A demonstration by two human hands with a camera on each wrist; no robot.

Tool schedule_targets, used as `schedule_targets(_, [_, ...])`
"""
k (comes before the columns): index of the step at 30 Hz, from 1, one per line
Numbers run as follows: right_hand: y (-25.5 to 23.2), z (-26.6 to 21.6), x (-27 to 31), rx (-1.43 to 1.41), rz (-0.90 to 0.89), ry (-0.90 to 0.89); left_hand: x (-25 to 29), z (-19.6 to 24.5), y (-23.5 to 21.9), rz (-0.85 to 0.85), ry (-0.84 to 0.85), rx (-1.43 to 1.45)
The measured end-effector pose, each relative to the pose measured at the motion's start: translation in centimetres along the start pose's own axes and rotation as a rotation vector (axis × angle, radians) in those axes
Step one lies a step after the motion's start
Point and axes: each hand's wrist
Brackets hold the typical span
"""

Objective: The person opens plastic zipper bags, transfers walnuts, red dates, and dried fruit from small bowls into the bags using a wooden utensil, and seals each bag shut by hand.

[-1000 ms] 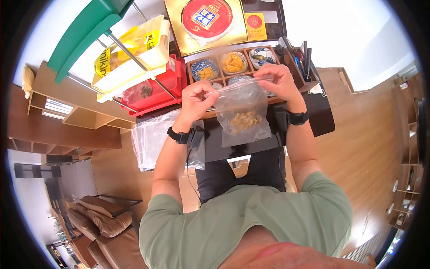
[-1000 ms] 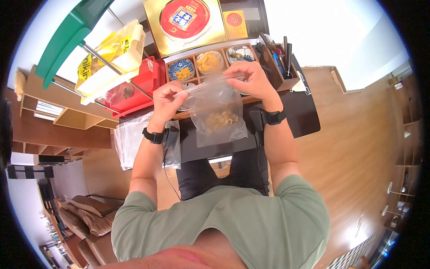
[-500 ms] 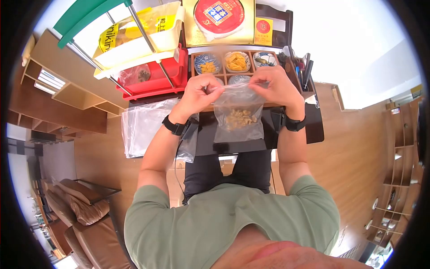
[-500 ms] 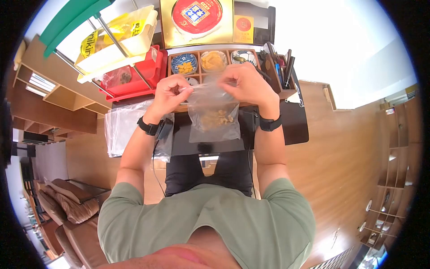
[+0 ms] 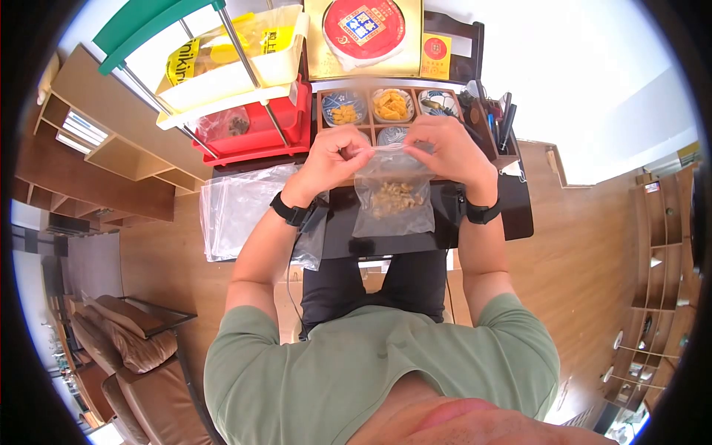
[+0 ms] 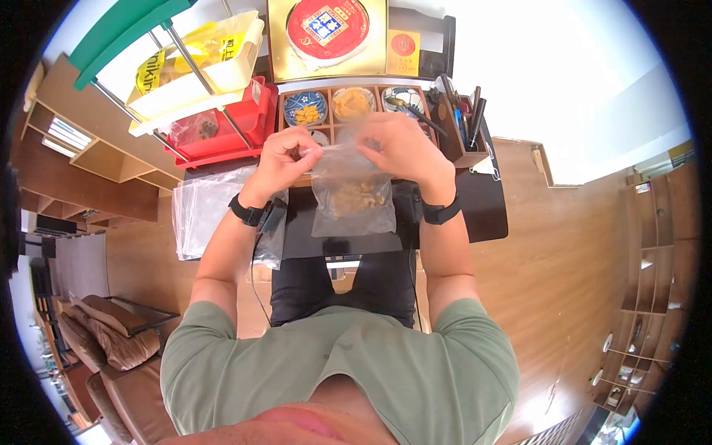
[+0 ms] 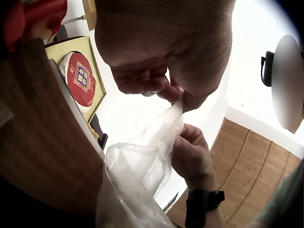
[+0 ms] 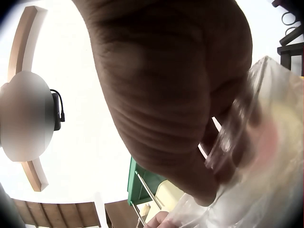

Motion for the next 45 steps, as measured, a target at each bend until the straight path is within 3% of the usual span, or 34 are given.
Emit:
schedule_targets(15, [2.0,-0.2,-1.2,-0.018,0.054,-0.064,0.0,0.3,0.1,0.018,0.045,-0.037])
schedule_targets(24, [2.6,-1.3,-1.4,0.012,-0.021,-0.031,-0.1,0.5,0.5,-0.017,0.054,-0.097])
schedule_targets(29, [2.8,-2.3,-1.3,-0.016,0.108,-0.111,-0.1,0.5,0.6,-0.023,0.07,-0.12])
schedule_targets(32, [2.7,-2.3,-1.2,-0.036,0.051,-0.103,-0.2,0.6,0.7,-0.024,0.073,-0.133])
schedule_targets(45, [3.5,-1.7,-0.2,-0.027,0.166,-0.14,0.2,-0.5,-0.2,-0.065,0.079,-0.056])
Point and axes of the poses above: each hand's wrist, its own x-axis away from the middle knuckle, its own y-axis out of the palm, z = x × y, and after that the axes turned 14 degrees about -z, right-handed
